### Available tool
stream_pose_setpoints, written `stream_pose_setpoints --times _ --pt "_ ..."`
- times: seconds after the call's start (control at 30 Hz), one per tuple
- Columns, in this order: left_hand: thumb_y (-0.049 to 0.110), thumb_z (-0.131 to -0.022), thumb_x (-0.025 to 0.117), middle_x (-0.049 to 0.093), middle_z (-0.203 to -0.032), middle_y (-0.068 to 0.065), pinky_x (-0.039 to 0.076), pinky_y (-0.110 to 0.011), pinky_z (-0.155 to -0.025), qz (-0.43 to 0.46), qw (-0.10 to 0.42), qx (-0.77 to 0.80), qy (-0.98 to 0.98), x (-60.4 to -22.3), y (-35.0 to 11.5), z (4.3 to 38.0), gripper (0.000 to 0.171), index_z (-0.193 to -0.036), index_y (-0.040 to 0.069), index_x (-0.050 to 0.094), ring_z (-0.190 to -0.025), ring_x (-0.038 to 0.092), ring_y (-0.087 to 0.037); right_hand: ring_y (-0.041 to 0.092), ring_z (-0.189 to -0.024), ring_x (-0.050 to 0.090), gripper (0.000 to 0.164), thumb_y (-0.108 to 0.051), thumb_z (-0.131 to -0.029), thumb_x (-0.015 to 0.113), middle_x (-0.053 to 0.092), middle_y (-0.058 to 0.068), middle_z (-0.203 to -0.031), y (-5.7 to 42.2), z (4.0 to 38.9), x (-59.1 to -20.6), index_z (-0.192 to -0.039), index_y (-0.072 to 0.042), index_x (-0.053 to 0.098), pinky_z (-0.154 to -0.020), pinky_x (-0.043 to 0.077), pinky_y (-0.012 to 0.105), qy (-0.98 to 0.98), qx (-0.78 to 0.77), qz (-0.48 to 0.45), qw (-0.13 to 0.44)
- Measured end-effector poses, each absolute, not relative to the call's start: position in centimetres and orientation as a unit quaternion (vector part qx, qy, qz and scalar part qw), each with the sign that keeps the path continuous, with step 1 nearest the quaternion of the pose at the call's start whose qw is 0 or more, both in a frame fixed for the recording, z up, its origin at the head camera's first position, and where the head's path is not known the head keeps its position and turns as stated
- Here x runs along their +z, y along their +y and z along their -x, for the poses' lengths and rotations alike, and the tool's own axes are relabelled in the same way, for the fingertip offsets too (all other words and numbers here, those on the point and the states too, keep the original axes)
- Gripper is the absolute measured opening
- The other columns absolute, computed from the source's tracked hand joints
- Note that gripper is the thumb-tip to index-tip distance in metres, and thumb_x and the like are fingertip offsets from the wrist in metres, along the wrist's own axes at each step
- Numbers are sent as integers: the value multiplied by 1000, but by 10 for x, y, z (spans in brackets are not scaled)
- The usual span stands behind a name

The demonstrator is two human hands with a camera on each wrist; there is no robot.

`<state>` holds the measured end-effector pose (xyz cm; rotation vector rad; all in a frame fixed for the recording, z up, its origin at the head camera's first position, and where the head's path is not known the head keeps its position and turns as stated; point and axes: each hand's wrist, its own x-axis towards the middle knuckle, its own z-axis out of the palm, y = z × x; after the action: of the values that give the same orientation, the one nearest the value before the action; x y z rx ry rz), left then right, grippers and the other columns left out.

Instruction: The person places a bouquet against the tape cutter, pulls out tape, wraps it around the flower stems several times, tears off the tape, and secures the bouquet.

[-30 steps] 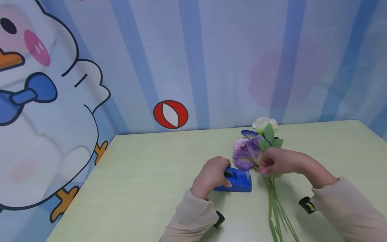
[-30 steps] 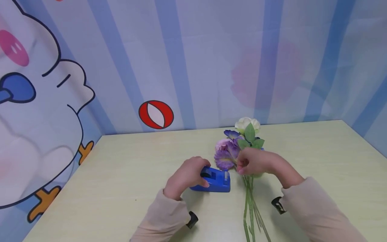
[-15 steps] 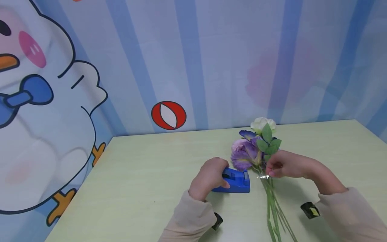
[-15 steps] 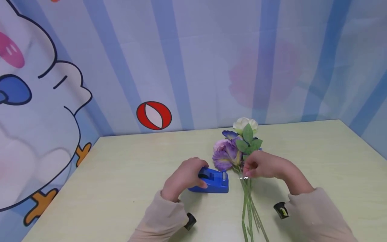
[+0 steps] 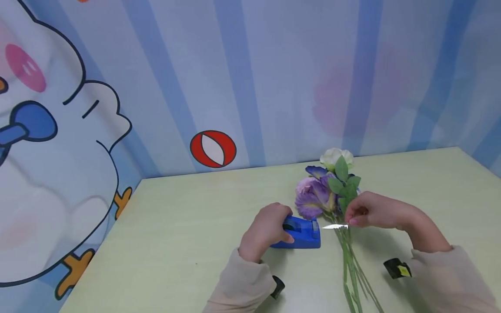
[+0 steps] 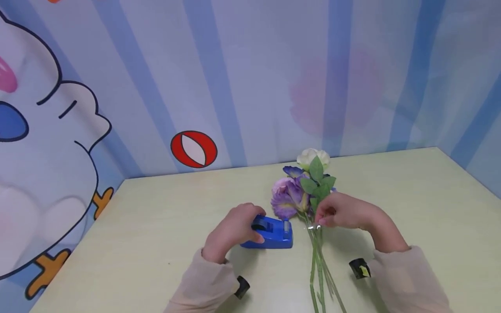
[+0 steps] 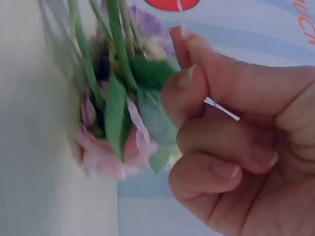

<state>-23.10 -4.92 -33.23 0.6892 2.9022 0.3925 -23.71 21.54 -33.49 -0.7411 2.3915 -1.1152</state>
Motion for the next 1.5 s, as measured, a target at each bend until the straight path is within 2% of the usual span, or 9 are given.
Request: stream_pose_setpoints --times 0.23,0.5,0.73,0.97,1.17,1.27,1.37,1.43,1.5 --pt "18 -71 82 63 -105 -7 45 -32 -87 -220 75 142 962 -328 -49 232 49 -114 3 62 -93 55 -19 10 -63 41 6 1 -88 58 48 0 -70 218 238 -332 -84 1 63 -56 37 25 857 -395 269 194" --pt "20 -72 82 60 -95 -5 47 -31 -77 -225 73 96 967 -330 -43 228 43 -108 5 64 -84 53 -17 11 -64 43 6 2 -86 60 54 0 -72 219 237 -340 -84 -2 65 -56 40 24 866 -374 267 195" --pt "21 -72 82 60 -96 -6 48 -33 -77 -223 69 89 968 -329 -42 226 43 -108 6 64 -84 54 -18 11 -63 46 8 5 -84 60 57 0 -74 217 239 -345 -86 0 65 -57 42 24 866 -373 265 202" --pt "20 -72 82 58 -93 -6 50 -32 -71 -217 68 80 970 -329 -39 224 40 -106 6 65 -81 53 -18 13 -65 48 11 8 -79 63 55 0 -72 213 238 -350 -81 -2 63 -58 43 25 876 -363 247 199" --pt "21 -73 81 58 -96 -8 51 -33 -72 -215 65 74 972 -330 -38 223 41 -108 6 65 -84 54 -20 13 -63 43 13 8 -78 65 51 0 -69 210 237 -351 -79 -4 61 -56 38 25 881 -363 234 196" --pt "27 -76 78 57 -107 -11 50 -38 -77 -216 42 69 973 -330 -36 220 44 -112 6 64 -96 54 -25 13 -62 42 14 8 -77 65 50 0 -69 209 236 -351 -79 -4 60 -56 38 26 882 -363 229 195" --pt "34 -80 73 53 -117 -13 46 -42 -84 -218 -17 78 973 -326 -32 213 44 -115 9 63 -108 49 -30 13 -63 43 15 9 -77 65 50 1 -69 209 236 -351 -79 -4 59 -56 38 26 883 -363 228 194" --pt "36 -82 71 54 -114 -11 44 -41 -82 -232 -69 99 965 -324 -27 208 41 -113 10 64 -106 49 -30 13 -63 43 16 10 -76 65 50 1 -70 209 236 -352 -79 -4 58 -56 38 26 883 -362 229 191" --pt "34 -83 70 56 -107 -8 44 -34 -77 -258 -98 135 952 -321 -20 201 35 -109 11 65 -98 52 -25 13 -63 43 16 11 -75 64 50 1 -70 210 237 -353 -78 -4 58 -56 39 26 885 -360 230 185"
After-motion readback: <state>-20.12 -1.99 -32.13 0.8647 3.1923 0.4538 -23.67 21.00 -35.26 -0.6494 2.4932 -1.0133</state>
